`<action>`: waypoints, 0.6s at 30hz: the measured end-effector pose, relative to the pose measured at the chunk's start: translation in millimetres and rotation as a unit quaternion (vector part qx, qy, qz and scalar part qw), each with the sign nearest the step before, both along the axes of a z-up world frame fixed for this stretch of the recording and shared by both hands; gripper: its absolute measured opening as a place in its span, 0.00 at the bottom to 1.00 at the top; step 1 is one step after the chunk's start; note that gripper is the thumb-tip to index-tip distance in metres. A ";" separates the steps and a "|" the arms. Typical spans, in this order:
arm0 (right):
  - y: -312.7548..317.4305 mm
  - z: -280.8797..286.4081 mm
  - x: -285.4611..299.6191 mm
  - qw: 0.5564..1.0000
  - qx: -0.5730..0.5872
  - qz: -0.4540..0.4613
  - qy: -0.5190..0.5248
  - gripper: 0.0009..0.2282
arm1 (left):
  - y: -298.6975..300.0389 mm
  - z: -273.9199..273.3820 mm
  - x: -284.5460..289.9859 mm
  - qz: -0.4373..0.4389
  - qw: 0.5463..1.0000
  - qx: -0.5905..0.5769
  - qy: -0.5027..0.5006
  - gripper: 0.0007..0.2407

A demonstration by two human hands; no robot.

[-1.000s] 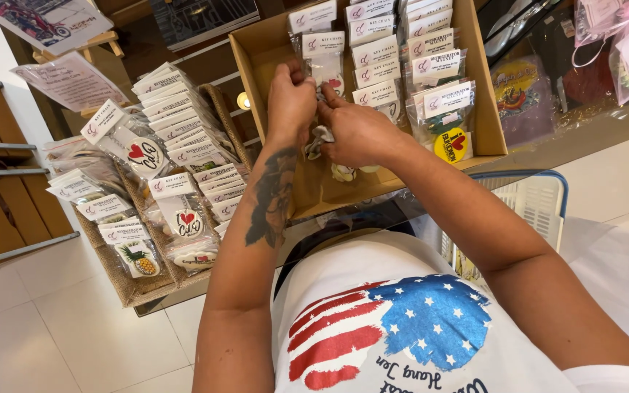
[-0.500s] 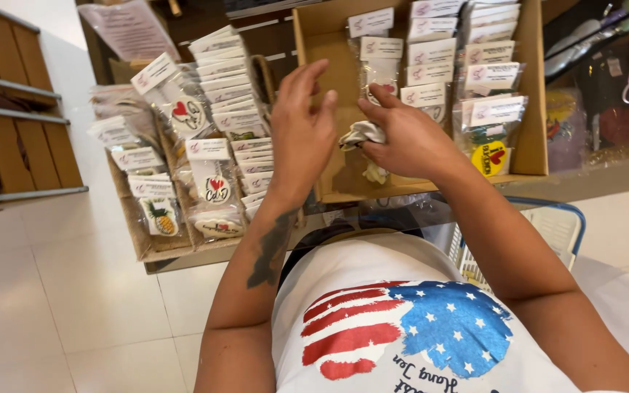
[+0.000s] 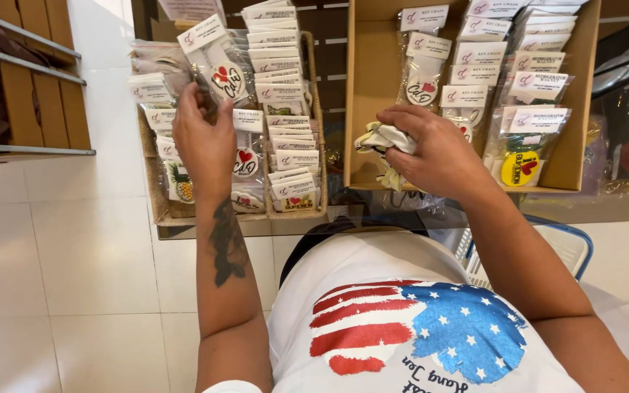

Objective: Organizing and sorting packaged keychains into a display box.

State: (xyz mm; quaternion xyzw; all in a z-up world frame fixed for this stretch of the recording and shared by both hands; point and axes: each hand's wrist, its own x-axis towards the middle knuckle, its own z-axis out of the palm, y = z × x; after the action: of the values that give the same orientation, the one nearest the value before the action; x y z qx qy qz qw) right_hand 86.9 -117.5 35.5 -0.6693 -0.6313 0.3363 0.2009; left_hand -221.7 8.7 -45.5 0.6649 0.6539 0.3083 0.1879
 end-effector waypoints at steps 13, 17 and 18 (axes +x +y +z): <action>-3.3 4.8 -7.8 1.000 -0.006 -0.011 0.014 0.21 | 40.6 -45.8 3.5 0.079 0.993 0.012 -0.086 0.15; -4.3 3.8 -6.6 1.000 0.015 -0.018 0.020 0.19 | 28.6 -11.4 12.0 0.061 0.976 0.005 -0.208 0.05; -3.9 4.7 -7.3 0.999 0.023 -0.021 0.028 0.19 | 24.7 -1.0 13.9 0.040 0.965 0.011 -0.257 0.04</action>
State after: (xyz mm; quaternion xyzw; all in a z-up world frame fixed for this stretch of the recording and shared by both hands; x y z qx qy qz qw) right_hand 79.6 -121.5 40.2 -0.6680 -0.6186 0.3363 0.2408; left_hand -207.8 33.4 -46.5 0.5383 0.6062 0.4836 0.3299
